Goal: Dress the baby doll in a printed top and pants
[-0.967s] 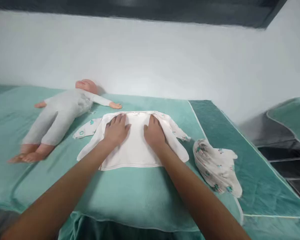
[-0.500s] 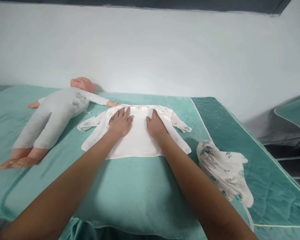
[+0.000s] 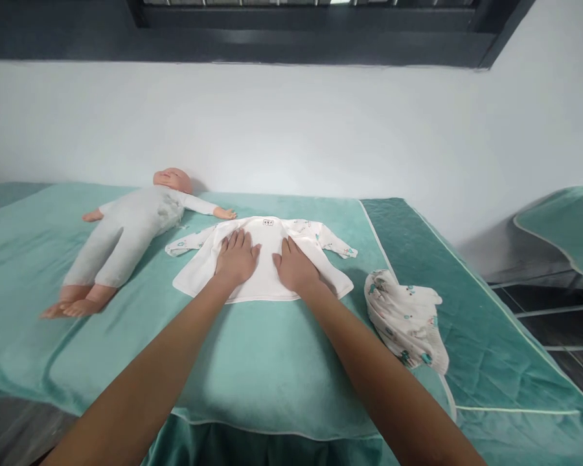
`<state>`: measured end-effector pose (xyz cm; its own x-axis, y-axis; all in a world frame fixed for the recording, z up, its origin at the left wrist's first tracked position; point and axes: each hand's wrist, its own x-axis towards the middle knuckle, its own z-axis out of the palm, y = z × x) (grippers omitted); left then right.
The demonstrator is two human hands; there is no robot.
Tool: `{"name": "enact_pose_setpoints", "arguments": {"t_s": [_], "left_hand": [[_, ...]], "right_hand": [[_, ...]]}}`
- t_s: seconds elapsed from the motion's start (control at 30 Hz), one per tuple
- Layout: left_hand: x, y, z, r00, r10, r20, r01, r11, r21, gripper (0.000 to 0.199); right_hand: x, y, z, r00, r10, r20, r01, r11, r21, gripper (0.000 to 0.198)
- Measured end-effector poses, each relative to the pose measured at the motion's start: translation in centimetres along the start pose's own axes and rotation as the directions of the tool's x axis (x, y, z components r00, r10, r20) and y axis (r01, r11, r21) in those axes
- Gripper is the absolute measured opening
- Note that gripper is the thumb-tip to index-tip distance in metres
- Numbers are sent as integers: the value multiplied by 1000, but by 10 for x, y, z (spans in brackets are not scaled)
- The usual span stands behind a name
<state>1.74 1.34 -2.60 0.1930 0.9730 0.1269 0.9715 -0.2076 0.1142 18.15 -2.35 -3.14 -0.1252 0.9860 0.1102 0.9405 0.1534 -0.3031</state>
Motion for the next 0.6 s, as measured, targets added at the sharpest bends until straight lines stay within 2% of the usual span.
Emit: {"name": "enact_pose_setpoints", "arguments": {"t_s": [0.1,0.17,0.23,0.3,0.33,0.37,0.43,0.5,0.6], "left_hand": [[-18,2,-1,1000,26,-17,-26,1000,5,69],[-26,2,-2,1000,28,-9,-28,1000,-2,68],[-29,3,-3,1000,19,-5,-19,1000,-9,66],[-29,3,-3,1000,5,-9,-5,1000,-17,64],[-28,3,-3,1000,0,-13,0,1000,-20,64],[-28,3,-3,1000,-3,-19,2,1000,-22,63],[-27,3,-3,999,-3,-34,2,1000,-24,62],[-27,2,-2,999,-1,-51,-1,1000,-26,60],[-28,1,-2,997,1,-72,-3,999,-35,58]], "right_hand": [[-36,-5,-8,993,-105,59,101,993,63,67],[-52,-5,-24,972,-178,156,144,968,204,67],[-54,2,-48,948,-214,236,129,934,332,62],[-43,20,-72,963,-183,199,101,926,364,52],[-35,32,-82,981,-142,132,84,925,371,47],[-26,46,-89,994,-79,70,50,937,345,45],[-11,76,-93,999,21,-34,-15,987,161,49],[-4,101,-83,995,85,-44,-86,996,-19,55],[-5,122,-62,984,155,-88,-162,983,-83,48]]}}
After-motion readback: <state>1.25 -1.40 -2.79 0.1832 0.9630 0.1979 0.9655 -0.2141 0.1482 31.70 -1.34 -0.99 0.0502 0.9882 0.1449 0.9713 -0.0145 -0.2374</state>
